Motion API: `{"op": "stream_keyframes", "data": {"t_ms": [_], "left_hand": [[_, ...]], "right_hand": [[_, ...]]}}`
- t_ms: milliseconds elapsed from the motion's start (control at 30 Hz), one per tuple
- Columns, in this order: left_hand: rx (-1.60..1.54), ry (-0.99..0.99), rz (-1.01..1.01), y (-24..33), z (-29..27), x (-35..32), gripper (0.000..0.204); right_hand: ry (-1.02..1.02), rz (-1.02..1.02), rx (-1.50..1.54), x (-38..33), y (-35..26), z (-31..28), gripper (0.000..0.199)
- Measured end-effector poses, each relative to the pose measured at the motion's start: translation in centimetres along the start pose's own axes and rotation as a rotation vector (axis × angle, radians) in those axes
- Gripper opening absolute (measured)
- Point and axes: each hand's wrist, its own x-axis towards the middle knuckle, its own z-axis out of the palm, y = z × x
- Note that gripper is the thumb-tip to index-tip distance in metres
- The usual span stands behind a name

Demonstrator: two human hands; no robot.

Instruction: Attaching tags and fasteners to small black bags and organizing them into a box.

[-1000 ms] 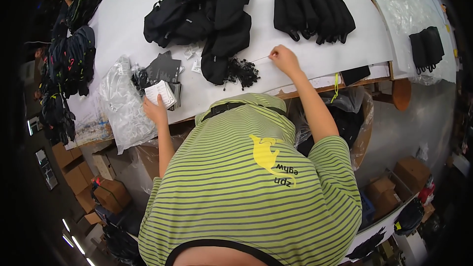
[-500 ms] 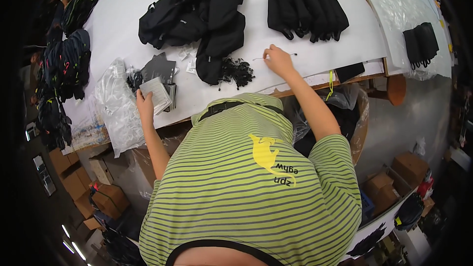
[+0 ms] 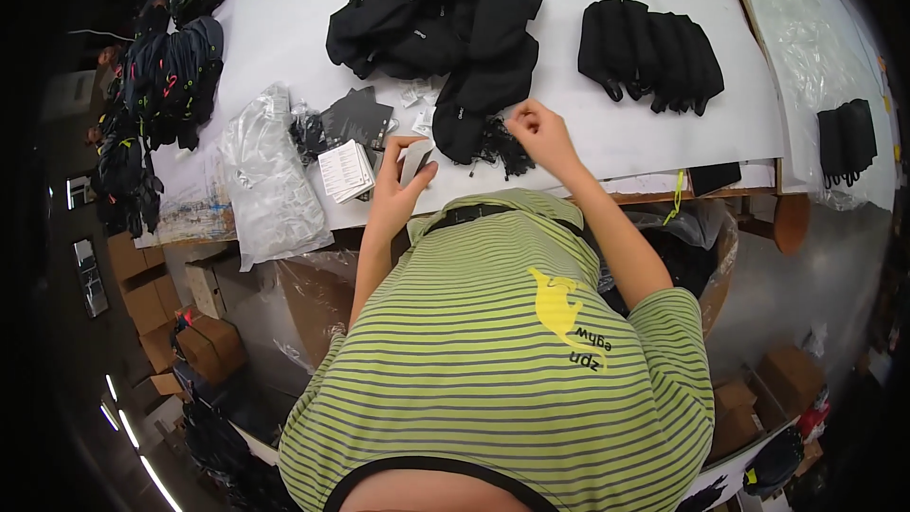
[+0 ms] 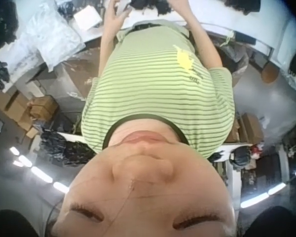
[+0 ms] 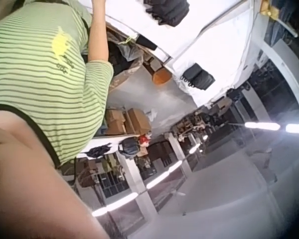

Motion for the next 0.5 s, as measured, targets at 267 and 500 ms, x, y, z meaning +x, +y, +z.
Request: {"op": "stream_keyframes", "data": {"t_ms": [267, 500], "left_hand": [[-0.028, 0.127, 0.203, 2.8, 1.5, -0.5, 0.012], [-0.078, 0.217, 0.183, 2.6, 1.6, -0.8, 0.011]], "right_hand": [[-0.053, -0.235, 0.039, -4.0, -8.6, 4.1, 0.008], [0.009, -0.300, -0.106, -4.1, -9.1, 5.0, 0.007]]}}
